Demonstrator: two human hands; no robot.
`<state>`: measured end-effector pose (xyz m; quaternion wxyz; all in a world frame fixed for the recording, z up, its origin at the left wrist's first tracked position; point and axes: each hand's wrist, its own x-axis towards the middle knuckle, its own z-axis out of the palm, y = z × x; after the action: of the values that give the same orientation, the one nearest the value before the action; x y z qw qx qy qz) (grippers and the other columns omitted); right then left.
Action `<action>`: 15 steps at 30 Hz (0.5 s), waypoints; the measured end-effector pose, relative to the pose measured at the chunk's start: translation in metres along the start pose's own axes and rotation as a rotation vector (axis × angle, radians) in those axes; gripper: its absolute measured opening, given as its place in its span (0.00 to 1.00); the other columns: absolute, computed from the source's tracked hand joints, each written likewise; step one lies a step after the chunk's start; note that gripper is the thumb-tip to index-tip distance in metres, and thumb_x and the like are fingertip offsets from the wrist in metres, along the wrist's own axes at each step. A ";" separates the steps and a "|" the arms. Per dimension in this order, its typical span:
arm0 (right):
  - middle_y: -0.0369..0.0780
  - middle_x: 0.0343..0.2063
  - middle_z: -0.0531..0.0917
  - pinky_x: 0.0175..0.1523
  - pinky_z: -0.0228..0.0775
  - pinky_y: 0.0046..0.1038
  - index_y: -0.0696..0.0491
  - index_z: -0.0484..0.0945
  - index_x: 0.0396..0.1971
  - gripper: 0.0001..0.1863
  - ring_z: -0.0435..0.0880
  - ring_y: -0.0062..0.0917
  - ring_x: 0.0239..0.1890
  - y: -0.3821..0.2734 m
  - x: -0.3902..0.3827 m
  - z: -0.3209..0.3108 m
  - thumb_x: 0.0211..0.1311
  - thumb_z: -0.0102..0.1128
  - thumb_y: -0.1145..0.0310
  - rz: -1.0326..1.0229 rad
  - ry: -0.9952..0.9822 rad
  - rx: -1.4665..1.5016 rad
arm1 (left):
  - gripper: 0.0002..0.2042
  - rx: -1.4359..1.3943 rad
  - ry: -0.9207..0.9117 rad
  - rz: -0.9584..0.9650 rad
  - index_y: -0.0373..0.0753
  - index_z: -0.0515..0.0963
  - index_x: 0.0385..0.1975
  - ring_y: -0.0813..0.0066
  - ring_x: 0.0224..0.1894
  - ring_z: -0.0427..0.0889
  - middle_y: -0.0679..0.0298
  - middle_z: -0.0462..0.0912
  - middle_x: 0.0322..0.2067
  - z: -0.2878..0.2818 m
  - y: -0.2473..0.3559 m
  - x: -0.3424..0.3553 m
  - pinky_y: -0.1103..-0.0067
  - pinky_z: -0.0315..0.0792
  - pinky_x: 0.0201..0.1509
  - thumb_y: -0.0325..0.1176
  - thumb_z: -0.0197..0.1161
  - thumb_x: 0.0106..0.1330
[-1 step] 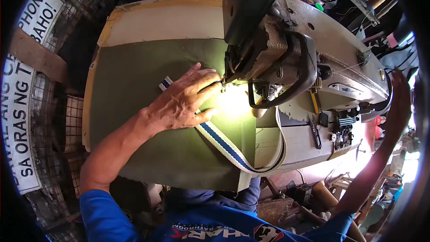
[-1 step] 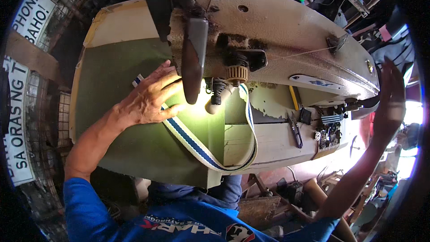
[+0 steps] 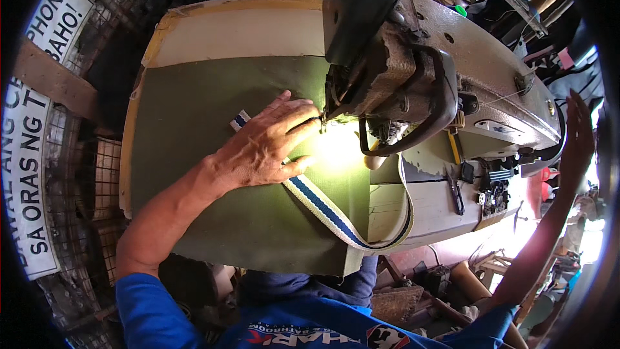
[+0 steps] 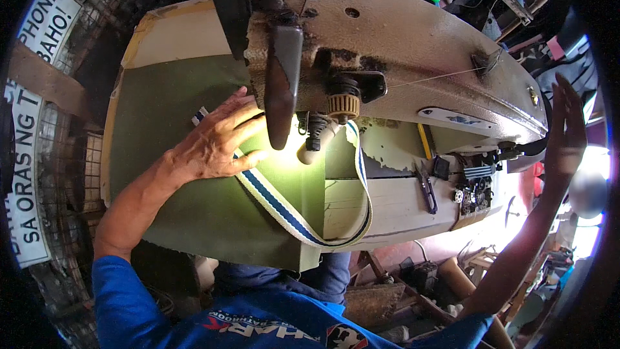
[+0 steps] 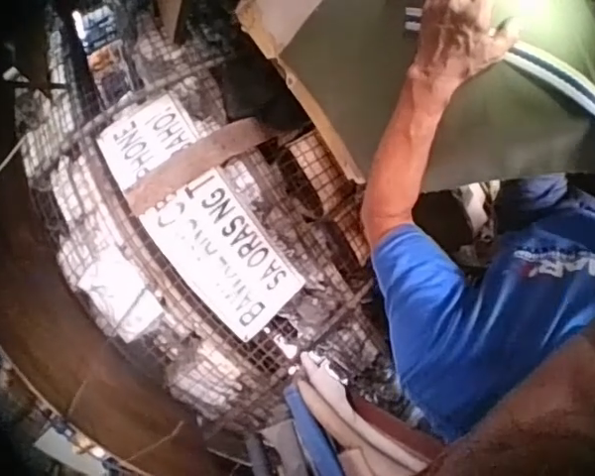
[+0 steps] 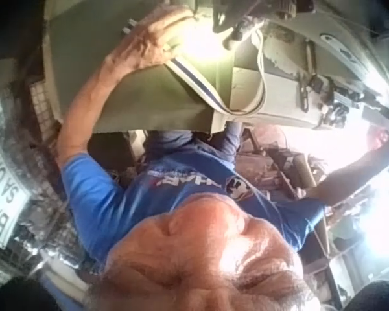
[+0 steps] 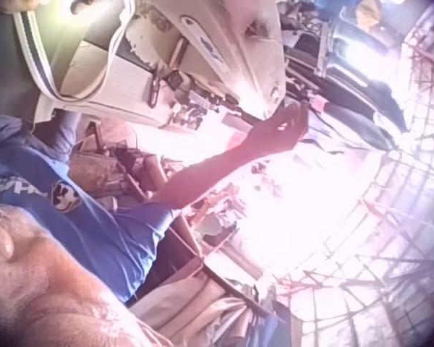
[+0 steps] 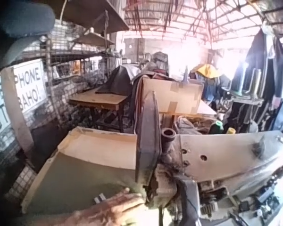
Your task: Sewing a webbing strap onto a green fabric bag using a sewing machine.
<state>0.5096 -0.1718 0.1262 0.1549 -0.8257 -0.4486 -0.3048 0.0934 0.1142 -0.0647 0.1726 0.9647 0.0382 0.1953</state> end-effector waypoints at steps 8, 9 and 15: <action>0.49 0.51 0.82 0.60 0.70 0.36 0.55 0.74 0.59 0.22 0.80 0.41 0.55 0.216 0.076 0.088 0.68 0.56 0.65 -0.208 -0.549 -0.306 | 0.21 -0.002 0.004 -0.005 0.35 0.76 0.49 0.57 0.65 0.70 0.54 0.75 0.54 0.000 -0.003 0.000 0.54 0.58 0.73 0.38 0.69 0.59; 0.49 0.51 0.81 0.60 0.70 0.36 0.54 0.73 0.61 0.23 0.80 0.42 0.55 0.229 0.076 0.084 0.66 0.57 0.68 -0.201 -0.623 -0.385 | 0.20 -0.011 -0.035 -0.007 0.36 0.76 0.49 0.57 0.66 0.69 0.54 0.75 0.55 -0.001 -0.005 0.001 0.54 0.57 0.74 0.38 0.69 0.59; 0.44 0.49 0.81 0.51 0.73 0.34 0.59 0.74 0.58 0.21 0.81 0.32 0.46 0.202 -0.062 0.083 0.73 0.49 0.61 0.136 0.104 0.261 | 0.20 -0.050 -0.075 0.006 0.36 0.77 0.49 0.57 0.67 0.67 0.54 0.74 0.57 -0.002 -0.010 0.003 0.54 0.55 0.75 0.40 0.69 0.60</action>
<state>0.6832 -0.2788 0.0263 0.3042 -0.8100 -0.4190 -0.2754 0.0948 0.1244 -0.0652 0.1972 0.9668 0.0238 0.1605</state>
